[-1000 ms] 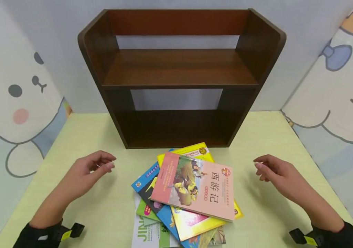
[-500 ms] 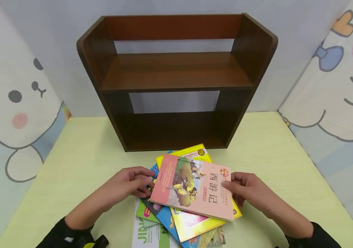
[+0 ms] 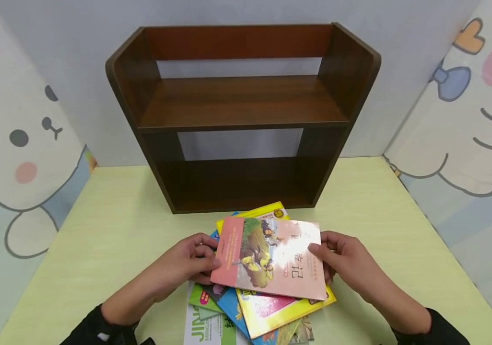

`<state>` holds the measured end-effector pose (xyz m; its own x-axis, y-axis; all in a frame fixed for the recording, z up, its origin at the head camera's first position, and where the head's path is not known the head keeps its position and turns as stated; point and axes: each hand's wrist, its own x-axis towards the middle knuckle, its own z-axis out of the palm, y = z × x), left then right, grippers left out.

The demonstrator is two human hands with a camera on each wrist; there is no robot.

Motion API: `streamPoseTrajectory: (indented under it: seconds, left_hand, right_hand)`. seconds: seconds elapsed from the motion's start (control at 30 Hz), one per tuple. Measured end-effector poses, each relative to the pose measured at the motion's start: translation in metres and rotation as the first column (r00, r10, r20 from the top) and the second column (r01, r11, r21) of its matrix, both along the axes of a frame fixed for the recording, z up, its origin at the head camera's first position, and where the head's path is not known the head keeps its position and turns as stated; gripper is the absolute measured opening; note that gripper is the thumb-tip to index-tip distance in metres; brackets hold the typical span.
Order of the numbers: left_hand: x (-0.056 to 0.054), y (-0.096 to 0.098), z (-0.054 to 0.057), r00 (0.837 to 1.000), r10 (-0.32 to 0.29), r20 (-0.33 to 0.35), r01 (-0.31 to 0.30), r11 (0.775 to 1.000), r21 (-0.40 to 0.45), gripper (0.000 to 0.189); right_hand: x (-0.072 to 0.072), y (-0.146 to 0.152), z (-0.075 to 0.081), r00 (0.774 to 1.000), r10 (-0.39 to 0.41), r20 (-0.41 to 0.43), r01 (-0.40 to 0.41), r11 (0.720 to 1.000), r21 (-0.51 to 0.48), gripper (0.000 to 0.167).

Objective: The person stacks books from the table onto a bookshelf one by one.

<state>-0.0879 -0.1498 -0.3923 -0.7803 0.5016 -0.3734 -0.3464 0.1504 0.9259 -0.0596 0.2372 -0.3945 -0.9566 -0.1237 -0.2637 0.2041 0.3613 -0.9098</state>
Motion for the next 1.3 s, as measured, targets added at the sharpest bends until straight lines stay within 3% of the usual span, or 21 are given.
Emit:
streamPoseTrajectory:
  seconds: [0.4, 0.63, 0.83, 1.1, 1.3]
  left_hand:
    - [0.002, -0.004, 0.006, 1.000, 0.021, -0.020, -0.021, 0.999, 0.035, 0.053]
    - [0.002, -0.012, 0.021, 0.998, 0.036, -0.044, -0.033, 0.997, 0.073, 0.071]
    - [0.000, -0.020, 0.054, 0.990, 0.040, -0.134, -0.028, 0.996, 0.089, 0.070]
    - [-0.011, -0.031, 0.108, 0.951, 0.077, -0.298, -0.059, 0.996, 0.068, 0.062]
    - [-0.028, -0.035, 0.145, 0.929, 0.124, -0.350, -0.099, 0.991, 0.089, 0.056]
  right_hand:
    - [-0.002, -0.002, 0.018, 0.999, 0.039, -0.027, -0.042, 0.993, -0.112, 0.051]
    - [-0.006, -0.005, 0.037, 0.998, -0.010, -0.067, 0.003, 0.994, -0.112, 0.051]
    - [-0.008, -0.010, 0.066, 0.985, -0.070, -0.155, 0.037, 0.978, -0.207, 0.053]
    - [-0.017, -0.014, 0.112, 0.948, -0.039, -0.317, -0.078, 0.933, -0.350, 0.051]
    - [-0.035, -0.013, 0.141, 0.938, -0.016, -0.347, -0.130, 0.910, -0.394, 0.050]
